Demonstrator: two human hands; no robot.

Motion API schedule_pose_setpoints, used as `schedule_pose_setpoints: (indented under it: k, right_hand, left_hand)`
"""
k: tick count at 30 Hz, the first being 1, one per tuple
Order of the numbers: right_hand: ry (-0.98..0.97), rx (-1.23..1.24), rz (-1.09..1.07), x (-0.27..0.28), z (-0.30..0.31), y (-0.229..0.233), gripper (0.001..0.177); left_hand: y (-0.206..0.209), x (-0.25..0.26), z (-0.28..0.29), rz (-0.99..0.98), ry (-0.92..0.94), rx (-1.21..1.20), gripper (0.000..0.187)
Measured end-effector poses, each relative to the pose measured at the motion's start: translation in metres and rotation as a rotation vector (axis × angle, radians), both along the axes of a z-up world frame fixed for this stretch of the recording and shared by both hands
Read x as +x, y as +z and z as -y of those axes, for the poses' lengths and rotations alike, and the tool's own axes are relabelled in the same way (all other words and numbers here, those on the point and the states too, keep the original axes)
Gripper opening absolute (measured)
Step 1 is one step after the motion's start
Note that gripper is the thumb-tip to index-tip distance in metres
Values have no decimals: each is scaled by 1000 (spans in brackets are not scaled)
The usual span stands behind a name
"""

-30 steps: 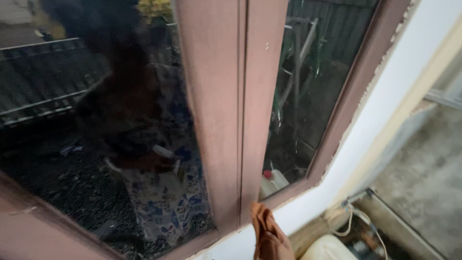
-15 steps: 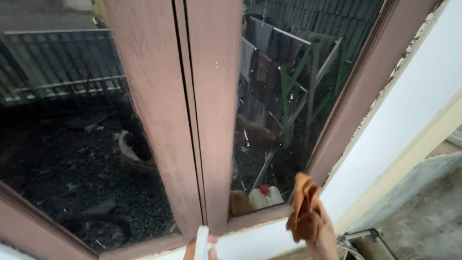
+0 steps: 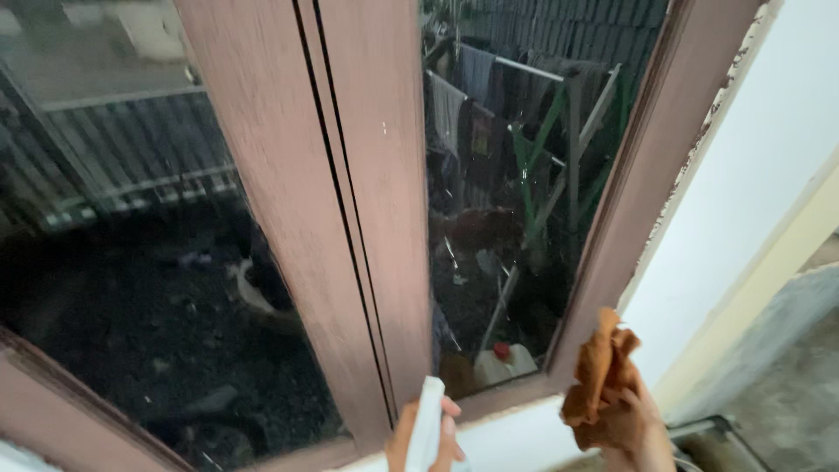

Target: The person sprays a cleaning solution onto a window and wipes the surface with a cloth. They repeatedly spray and wipe different sections of the window to remove dirt and streaks.

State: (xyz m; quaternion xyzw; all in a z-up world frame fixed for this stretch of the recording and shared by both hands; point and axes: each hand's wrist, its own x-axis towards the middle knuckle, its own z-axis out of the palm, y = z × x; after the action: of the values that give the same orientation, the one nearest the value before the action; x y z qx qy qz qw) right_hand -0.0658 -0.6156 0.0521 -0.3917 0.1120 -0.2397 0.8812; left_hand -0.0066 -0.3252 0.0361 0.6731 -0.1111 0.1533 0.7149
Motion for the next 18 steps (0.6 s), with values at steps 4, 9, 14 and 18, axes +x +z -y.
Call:
schedule_pose_setpoints:
  k: [4, 9, 14, 18]
  right_hand:
    - [-35, 33, -78, 6, -8, 8, 59]
    - [-115, 39, -203, -4, -50, 55, 50]
    - [-129, -14, 14, -2, -61, 64, 51]
    - [-132, -42, 25, -5, -47, 74, 53]
  left_hand:
    - [-45, 24, 24, 450, 222, 101, 8]
    - [-24, -3, -24, -170, -144, 17, 23]
    - [48, -11, -21, 334, -212, -19, 21]
    - [115, -27, -11, 256, -145, 71, 22]
